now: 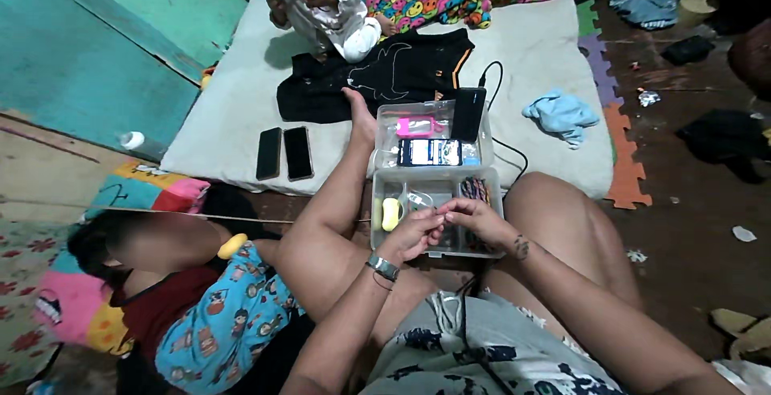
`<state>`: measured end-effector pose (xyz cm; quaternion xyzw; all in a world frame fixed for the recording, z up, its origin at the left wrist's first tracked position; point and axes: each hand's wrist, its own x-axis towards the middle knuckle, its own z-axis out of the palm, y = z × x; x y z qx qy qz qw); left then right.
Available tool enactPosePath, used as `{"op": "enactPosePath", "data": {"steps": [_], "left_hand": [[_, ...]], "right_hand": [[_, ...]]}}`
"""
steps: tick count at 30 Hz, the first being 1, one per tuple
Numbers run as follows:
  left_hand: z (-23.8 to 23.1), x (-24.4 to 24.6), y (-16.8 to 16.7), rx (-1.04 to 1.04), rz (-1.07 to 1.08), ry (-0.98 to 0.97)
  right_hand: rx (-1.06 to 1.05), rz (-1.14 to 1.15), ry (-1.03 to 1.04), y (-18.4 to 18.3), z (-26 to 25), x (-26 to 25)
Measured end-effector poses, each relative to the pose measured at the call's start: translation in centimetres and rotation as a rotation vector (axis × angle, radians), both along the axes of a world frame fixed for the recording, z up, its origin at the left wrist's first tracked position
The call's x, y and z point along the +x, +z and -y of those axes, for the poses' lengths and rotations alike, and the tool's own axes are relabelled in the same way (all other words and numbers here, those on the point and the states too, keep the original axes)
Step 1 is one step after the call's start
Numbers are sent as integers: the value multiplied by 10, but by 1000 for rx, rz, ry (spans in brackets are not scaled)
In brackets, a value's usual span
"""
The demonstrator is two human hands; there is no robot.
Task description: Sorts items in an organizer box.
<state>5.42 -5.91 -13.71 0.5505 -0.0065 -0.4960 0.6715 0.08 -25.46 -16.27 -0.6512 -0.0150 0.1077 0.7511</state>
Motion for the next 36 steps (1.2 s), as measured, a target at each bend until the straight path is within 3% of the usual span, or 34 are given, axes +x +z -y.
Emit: {"op": "enactPosePath", "data": {"steps": [3,6,8,12,14,16,20,22,24,31,36], "left_hand": [[0,0,-2,-115,-236,46],[5,-3,-1,-97,-233,70],[9,-5,-1,-38,-95,87],[16,-6,-6,173,433,47],[16,-6,-7,231,560,2],[14,-5,-7,210,512,2],[10,-7,-5,108,182,48],[8,-9,-5,77,99,42],[8,-9,-5,82,136,24],[14,-8,-7,267,572,-53],[10,-7,-6,154,216,46]], "right_hand": [[77,19,-25,-5,-1,0],[176,-19,-120,-10,-6,1],[235,-58,-202,-10,-10,2],[256,-152,-315,-9,-18,3],[247,-175,-315,-10,-18,4],[195,-169,-260,-9,-15,4],[54,-134,-79,-4,-4,5],[47,-130,-84,-4,-2,4],[71,-143,-140,-3,-3,4],[127,-191,-299,-3,-15,3],[62,-166,-100,-2,-7,3]]}}
